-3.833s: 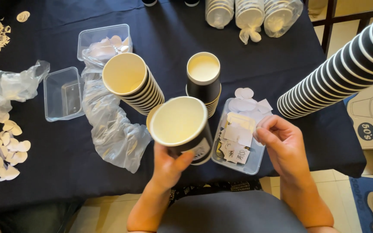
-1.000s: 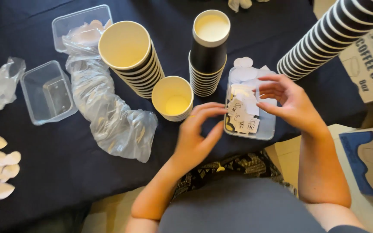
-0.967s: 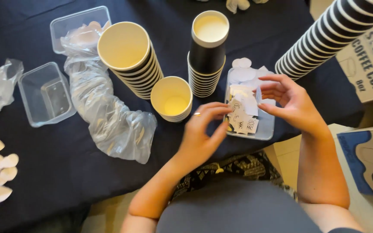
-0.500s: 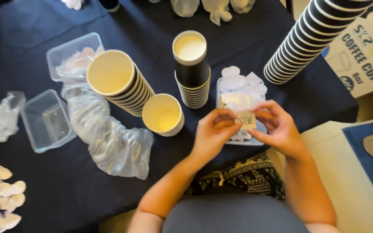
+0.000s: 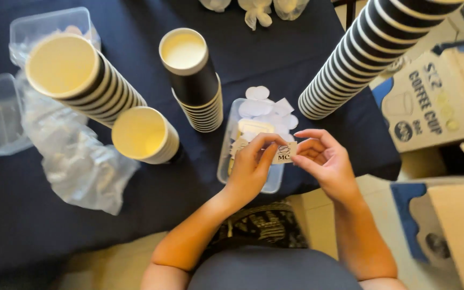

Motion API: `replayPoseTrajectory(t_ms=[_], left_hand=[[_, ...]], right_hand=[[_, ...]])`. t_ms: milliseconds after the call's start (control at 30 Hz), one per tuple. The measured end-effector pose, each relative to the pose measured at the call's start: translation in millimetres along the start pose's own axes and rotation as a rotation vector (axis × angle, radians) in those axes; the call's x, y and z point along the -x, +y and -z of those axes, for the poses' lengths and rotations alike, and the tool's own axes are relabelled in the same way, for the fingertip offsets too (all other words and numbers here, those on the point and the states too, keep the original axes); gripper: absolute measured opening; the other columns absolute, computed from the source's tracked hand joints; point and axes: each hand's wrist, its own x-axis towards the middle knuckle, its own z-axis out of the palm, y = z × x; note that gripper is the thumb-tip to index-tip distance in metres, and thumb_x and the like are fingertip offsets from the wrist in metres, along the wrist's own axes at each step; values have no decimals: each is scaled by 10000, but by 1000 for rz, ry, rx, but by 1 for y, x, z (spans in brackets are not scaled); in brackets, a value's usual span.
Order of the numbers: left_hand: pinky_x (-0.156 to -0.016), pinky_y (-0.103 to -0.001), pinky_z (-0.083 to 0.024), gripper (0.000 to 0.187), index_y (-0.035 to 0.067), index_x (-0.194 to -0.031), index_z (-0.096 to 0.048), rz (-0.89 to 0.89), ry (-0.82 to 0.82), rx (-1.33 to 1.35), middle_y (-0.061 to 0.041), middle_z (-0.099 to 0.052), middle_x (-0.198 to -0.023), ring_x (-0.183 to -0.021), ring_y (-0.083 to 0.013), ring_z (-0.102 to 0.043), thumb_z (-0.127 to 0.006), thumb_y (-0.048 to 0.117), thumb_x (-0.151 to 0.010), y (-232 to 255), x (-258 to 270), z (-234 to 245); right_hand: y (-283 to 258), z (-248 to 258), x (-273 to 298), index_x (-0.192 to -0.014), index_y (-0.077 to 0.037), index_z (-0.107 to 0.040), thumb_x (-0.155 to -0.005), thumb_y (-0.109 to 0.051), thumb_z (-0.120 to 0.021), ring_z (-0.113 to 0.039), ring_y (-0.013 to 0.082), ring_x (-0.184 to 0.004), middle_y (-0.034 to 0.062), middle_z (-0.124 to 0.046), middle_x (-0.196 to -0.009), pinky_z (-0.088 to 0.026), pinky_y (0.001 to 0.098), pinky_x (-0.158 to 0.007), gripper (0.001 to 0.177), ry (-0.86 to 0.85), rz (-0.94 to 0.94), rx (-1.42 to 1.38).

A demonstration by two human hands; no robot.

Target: Applying small logo stickers to the side of paper coffee cups.

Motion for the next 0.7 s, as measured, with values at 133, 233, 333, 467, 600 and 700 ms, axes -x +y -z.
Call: replayPoseTrajectory(t_ms=[133, 233, 333, 467, 600, 700], left_hand=[[-823, -301, -616, 180, 54, -1138, -710, 3, 35, 95, -112, -747, -1100, -945, -180, -719, -713, 13, -963, -10, -2, -25], [-801, -276, -624, 188, 39, -1082, -740, 3, 119, 129, -94, -755, -1043, -911, -152, -731, -777, -7, -904, -14, -10, -26], [-750, -245, -651, 214, 23, -1059, -750, 68, 201, 179, -107, -764, -1001, -815, -134, -741, -815, -20, -859, -11, -7, -14], [-710, -240, -659, 193, 22, -978, -796, 157, 198, 175, -121, -779, -932, -789, -121, -735, -860, -12, -799, -2, 0, -4], [-786, -270, -647, 184, 96, -996, -813, 61, 62, -26, -82, -808, -962, -916, -175, -777, -856, 25, -831, 10, -3, 11], [-844, -294, -643, 154, 90, -1026, -802, 98, 23, -1, -69, -800, -998, -968, -168, -761, -824, 47, -880, 6, -6, 18]], right_hand=[[-1, 8, -5, -1301, 31, -596, -837, 61, -769, -721, 208, -740, 152, -662, -869, -645, 346, -761, 496, -14, -5, -22], [-1, 8, -13, -1259, 38, -605, -838, 54, -773, -734, 202, -745, 143, -676, -876, -652, 350, -762, 454, -19, -13, -67], [-3, 0, -14, -1140, 77, -636, -903, 7, -733, -741, 229, -716, 188, -717, -837, -651, 375, -743, 266, -53, -46, -103], [-3, -6, -14, -1091, 82, -670, -948, -15, -685, -726, 194, -717, 181, -730, -829, -628, 333, -720, 174, -25, -12, -90], [9, -8, -15, -1013, 86, -704, -914, 13, -729, -720, 174, -683, 165, -734, -800, -624, 321, -705, 126, 10, -4, -46], [13, -17, -11, -991, 89, -713, -899, 19, -742, -724, 162, -689, 149, -726, -781, -628, 318, -711, 119, 57, -11, -64]])
